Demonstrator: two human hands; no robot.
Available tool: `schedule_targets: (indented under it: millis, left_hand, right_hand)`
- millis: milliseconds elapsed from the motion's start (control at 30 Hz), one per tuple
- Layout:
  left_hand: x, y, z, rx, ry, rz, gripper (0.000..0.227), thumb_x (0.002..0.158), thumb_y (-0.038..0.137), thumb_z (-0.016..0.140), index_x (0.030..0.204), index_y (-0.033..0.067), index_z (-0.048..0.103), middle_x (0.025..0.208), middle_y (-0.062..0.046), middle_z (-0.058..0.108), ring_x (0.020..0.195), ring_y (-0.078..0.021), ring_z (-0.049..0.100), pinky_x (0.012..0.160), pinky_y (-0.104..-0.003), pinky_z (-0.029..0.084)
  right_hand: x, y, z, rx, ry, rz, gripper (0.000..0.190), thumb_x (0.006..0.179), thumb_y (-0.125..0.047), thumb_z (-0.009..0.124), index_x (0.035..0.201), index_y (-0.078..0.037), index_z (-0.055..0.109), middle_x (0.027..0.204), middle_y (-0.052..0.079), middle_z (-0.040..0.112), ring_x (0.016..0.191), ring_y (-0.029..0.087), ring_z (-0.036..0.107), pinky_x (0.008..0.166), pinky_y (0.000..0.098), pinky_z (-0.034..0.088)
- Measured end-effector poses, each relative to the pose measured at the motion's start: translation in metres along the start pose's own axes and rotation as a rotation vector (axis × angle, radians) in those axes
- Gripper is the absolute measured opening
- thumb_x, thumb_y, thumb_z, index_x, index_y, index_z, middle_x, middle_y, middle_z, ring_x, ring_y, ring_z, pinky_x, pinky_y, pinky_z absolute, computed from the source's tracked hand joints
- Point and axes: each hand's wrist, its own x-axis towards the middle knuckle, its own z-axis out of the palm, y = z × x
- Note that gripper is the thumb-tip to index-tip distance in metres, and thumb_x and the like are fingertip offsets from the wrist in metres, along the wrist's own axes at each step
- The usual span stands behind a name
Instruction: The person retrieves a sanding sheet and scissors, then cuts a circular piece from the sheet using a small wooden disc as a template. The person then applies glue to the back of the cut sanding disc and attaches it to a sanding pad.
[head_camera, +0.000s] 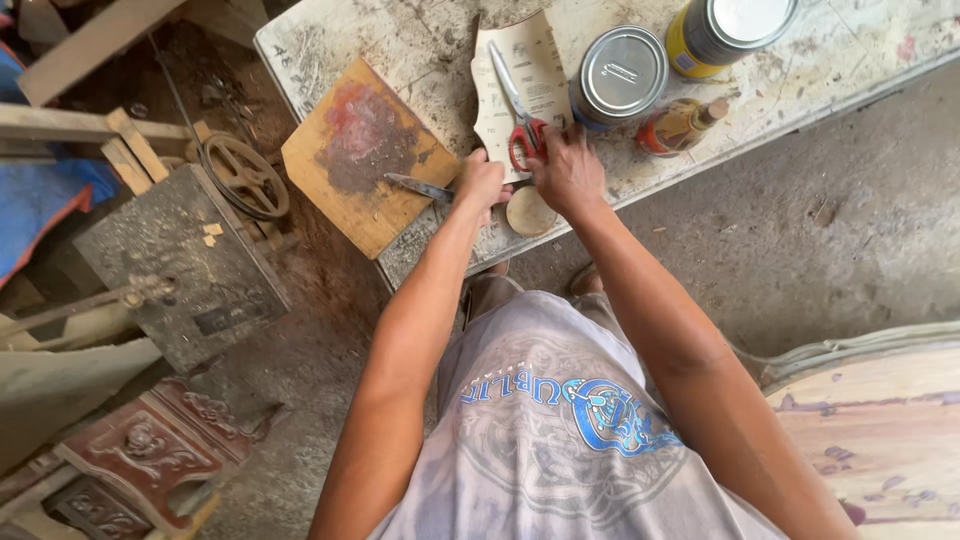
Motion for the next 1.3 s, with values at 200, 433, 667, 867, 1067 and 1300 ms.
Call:
schedule_targets:
  millis: [200,433,667,867,1067,1300]
  left_hand:
    - [-0.012,-0.016,-0.010,-0.077,-0.073,0.097,0.026,0.081,-0.004,0.053,0.100,-0.0010,0.071,0.091,-0.012,0.077,0.071,-0.0173,0.072,0.059,-0.029,0.060]
    - [-0.042,0.004,-0.044,0.369,0.090,0.269,0.022,0.090,0.005,0.057,0.106,0.0031,0.072,0.083,-0.012,0.077,0.068,-0.0160,0.071,0.063,-0.033,0.055]
    - [-0.049,-0.002,-0.110,0.188,0.170,0.293,0.026,0.090,-0.001,0.052,0.109,-0.0019,0.069,0.089,-0.014,0.078,0.073,-0.0162,0.072,0.066,-0.032,0.058]
    - [-0.066,-0.038,-0.140,-0.313,-0.098,0.338,0.024,0.103,0.006,0.054,0.119,-0.0072,0.066,0.109,-0.017,0.073,0.090,-0.0165,0.071,0.079,-0.031,0.061]
    - [-0.091,-0.055,-0.132,-0.520,-0.186,0.292,0.028,0.100,0.007,0.054,0.123,-0.0066,0.062,0.112,-0.015,0.073,0.095,-0.0187,0.072,0.087,-0.035,0.062]
    - [-0.105,-0.064,-0.121,-0.630,-0.231,0.338,0.033,0.100,0.005,0.055,0.130,-0.0062,0.062,0.117,-0.011,0.071,0.102,-0.0176,0.069,0.093,-0.035,0.057]
  right_hand:
    - [-0.003,0.012,0.005,-0.047,0.022,0.088,0.039,0.074,-0.020,0.076,0.110,-0.004,0.072,0.118,0.025,0.061,0.103,0.042,0.062,0.086,0.0493,0.053]
    - [0.008,-0.001,-0.022,0.471,-0.072,0.157,0.037,0.089,-0.024,0.075,0.118,-0.002,0.071,0.101,0.015,0.076,0.089,0.023,0.076,0.081,0.0350,0.060]
    - [-0.044,0.007,-0.050,0.256,0.035,0.173,0.033,0.092,-0.019,0.074,0.118,0.000,0.067,0.099,0.018,0.074,0.089,0.028,0.075,0.081,0.0392,0.058]
    - [-0.070,0.002,-0.046,-0.099,0.073,0.161,0.031,0.101,-0.023,0.073,0.128,-0.008,0.068,0.115,0.019,0.065,0.103,0.037,0.065,0.087,0.0479,0.053]
    - [-0.097,-0.031,-0.018,-0.297,-0.053,-0.347,0.063,0.066,-0.033,0.077,0.124,-0.010,0.067,0.127,0.017,0.062,0.111,0.036,0.060,0.092,0.0491,0.050]
    - [-0.105,-0.021,-0.025,-0.004,-0.071,0.002,0.017,0.096,-0.023,0.069,0.107,-0.010,0.070,0.108,0.014,0.071,0.100,0.038,0.069,0.088,0.0480,0.055]
